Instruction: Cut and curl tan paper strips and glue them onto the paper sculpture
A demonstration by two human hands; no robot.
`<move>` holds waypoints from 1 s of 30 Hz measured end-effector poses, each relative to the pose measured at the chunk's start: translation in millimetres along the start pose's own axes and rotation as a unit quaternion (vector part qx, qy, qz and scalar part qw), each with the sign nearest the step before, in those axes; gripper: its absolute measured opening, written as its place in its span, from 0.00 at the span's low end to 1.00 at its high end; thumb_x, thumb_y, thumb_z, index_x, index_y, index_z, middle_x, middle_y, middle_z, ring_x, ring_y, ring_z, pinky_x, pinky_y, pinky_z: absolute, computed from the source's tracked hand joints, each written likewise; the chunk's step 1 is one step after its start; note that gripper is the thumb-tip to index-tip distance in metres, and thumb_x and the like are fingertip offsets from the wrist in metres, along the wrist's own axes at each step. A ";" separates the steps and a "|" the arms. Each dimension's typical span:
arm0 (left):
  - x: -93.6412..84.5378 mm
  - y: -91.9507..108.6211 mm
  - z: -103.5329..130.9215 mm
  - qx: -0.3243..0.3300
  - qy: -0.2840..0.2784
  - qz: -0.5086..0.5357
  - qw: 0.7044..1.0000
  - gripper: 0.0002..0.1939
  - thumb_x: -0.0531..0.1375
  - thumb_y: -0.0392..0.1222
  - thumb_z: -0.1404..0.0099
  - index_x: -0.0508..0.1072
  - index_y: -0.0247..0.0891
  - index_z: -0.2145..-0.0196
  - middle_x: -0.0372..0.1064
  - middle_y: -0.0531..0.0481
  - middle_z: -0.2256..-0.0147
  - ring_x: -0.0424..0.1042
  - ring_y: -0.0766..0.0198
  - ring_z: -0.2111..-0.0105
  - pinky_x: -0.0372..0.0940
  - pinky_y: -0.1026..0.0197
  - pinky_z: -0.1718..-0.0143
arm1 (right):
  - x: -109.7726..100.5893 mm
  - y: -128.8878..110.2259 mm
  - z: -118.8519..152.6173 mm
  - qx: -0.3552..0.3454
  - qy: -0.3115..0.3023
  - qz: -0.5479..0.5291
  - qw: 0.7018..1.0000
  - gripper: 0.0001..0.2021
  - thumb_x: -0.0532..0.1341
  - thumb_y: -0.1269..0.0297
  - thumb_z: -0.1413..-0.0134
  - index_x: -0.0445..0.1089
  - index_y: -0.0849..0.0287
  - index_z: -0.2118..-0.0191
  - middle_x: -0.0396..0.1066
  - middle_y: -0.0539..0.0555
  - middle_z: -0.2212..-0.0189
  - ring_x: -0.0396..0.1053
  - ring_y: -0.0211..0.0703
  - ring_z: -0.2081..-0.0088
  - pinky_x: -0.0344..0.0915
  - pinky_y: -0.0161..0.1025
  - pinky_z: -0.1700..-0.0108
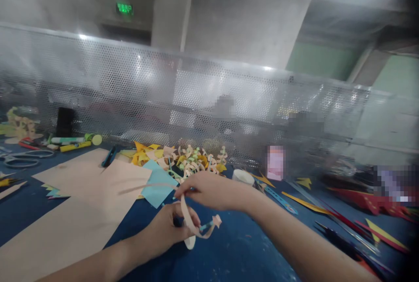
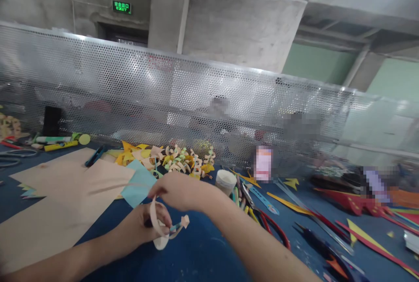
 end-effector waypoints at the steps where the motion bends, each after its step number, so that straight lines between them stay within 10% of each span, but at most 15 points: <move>1: 1.7 4.0 0.3 0.018 -0.014 -0.005 1.000 0.05 0.63 0.40 0.51 0.74 0.38 0.74 0.71 0.52 0.73 0.69 0.59 0.69 0.61 0.62 0.67 | -2.3 15.3 0.4 0.027 0.006 0.005 1.000 0.16 0.54 0.75 0.53 0.73 0.58 0.60 0.75 0.52 0.64 0.69 0.39 0.64 0.61 0.30 0.64; 6: 1.8 10.8 -1.2 0.052 -0.035 0.065 0.996 0.09 0.64 0.43 0.50 0.73 0.35 0.72 0.72 0.50 0.73 0.70 0.61 0.69 0.61 0.63 0.65 | 10.3 61.4 14.5 0.101 0.035 0.022 0.994 0.10 0.57 0.71 0.53 0.76 0.60 0.71 0.71 0.50 0.80 0.65 0.37 0.77 0.58 0.31 0.72; 12: -3.0 1.7 -6.4 0.021 -0.004 0.104 0.994 0.12 0.64 0.46 0.51 0.72 0.35 0.72 0.73 0.51 0.73 0.71 0.61 0.71 0.61 0.62 0.67 | 22.5 59.7 47.4 0.134 0.112 0.022 0.984 0.05 0.61 0.68 0.55 0.76 0.59 0.72 0.68 0.57 0.65 0.62 0.47 0.61 0.56 0.40 0.59; 18: -10.1 -3.9 -10.1 -0.003 0.029 0.189 0.982 0.16 0.66 0.46 0.53 0.68 0.37 0.68 0.73 0.51 0.74 0.73 0.57 0.66 0.62 0.61 0.65 | 43.9 55.5 58.3 0.177 0.113 -0.085 0.974 0.13 0.53 0.68 0.46 0.72 0.60 0.76 0.70 0.52 0.82 0.65 0.38 0.79 0.55 0.33 0.77; 30: -11.2 0.6 -9.4 -0.015 0.025 0.184 0.982 0.21 0.66 0.47 0.53 0.73 0.35 0.62 0.75 0.47 0.70 0.71 0.54 0.62 0.62 0.58 0.61 | 69.5 53.5 63.5 0.193 0.205 -0.359 0.890 0.13 0.54 0.66 0.49 0.67 0.62 0.57 0.72 0.50 0.82 0.68 0.39 0.79 0.60 0.31 0.76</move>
Point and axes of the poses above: each hand's wrist, its own z-axis away from the middle knuckle, its own x-axis out of the palm, y = z × x, the point moved 8 cm from there along -z, towards the middle knuckle
